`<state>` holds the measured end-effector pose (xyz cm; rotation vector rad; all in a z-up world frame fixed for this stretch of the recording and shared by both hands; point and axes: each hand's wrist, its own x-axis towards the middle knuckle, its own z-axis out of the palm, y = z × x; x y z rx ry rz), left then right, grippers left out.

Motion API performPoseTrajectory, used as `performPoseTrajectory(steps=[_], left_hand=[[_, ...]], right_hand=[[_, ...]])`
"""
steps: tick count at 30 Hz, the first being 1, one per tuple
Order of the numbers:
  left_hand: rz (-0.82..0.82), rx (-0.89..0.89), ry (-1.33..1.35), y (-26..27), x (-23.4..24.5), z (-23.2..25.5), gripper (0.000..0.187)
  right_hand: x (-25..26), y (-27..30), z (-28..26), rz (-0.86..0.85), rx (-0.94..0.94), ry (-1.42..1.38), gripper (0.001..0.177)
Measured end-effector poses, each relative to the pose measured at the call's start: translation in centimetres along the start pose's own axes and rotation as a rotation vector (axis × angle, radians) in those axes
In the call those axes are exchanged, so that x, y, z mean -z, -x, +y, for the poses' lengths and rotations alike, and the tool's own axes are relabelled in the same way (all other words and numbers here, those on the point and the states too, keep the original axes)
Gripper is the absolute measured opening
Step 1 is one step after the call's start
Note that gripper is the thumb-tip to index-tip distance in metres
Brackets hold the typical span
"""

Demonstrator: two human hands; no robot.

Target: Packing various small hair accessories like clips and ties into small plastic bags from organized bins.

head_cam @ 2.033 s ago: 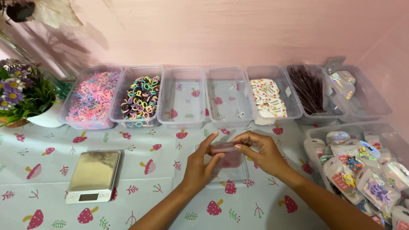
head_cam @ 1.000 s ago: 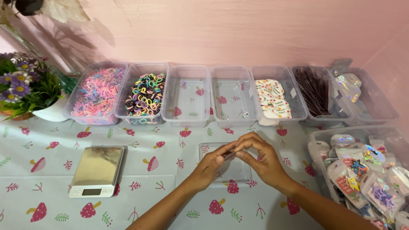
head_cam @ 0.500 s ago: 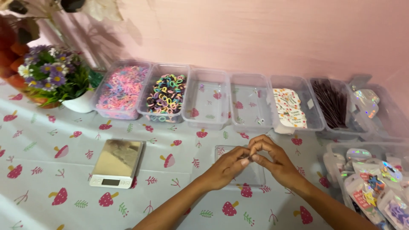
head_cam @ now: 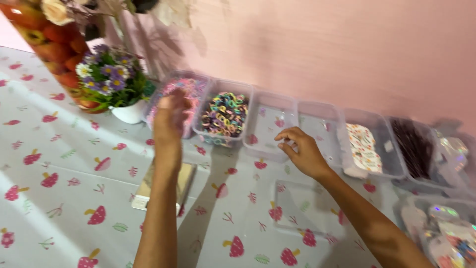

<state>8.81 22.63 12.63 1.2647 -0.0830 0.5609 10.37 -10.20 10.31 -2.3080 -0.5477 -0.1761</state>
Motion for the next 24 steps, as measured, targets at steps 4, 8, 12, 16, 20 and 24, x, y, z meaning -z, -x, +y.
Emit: performPoseTrajectory(steps=[4, 8, 12, 16, 20, 24], left_hand=[[0.154, -0.054, 0.171, -2.9, 4.5, 0.1, 0.039], [0.231, -0.053, 0.225, -1.6, 6.0, 4.3, 0.06], [0.22, 0.043, 0.355, -2.0, 8.5, 5.0, 0.08], [0.288, 0.032, 0.301, -2.0, 8.3, 4.8, 0.088], [0.261, 0.073, 0.41, -2.8, 9.6, 3.0, 0.093], [0.331, 0.121, 0.31, -1.1, 5.8, 4.7, 0.09]], right_hand=[[-2.3, -5.0, -1.9, 0.059, 0.123, 0.06, 0.017], [-6.2, -10.1, -0.8, 0.044, 0.31, 0.191, 0.021], [-9.2, -13.3, -2.3, -0.142, 0.252, 0.311, 0.032], [-11.3, -15.6, -2.5, -0.366, 0.064, 0.366, 0.052], [-13.4, -17.0, -1.2, -0.479, 0.053, 0.473, 0.06], [-13.7, -17.4, -0.2, -0.447, 0.11, 0.405, 0.043]])
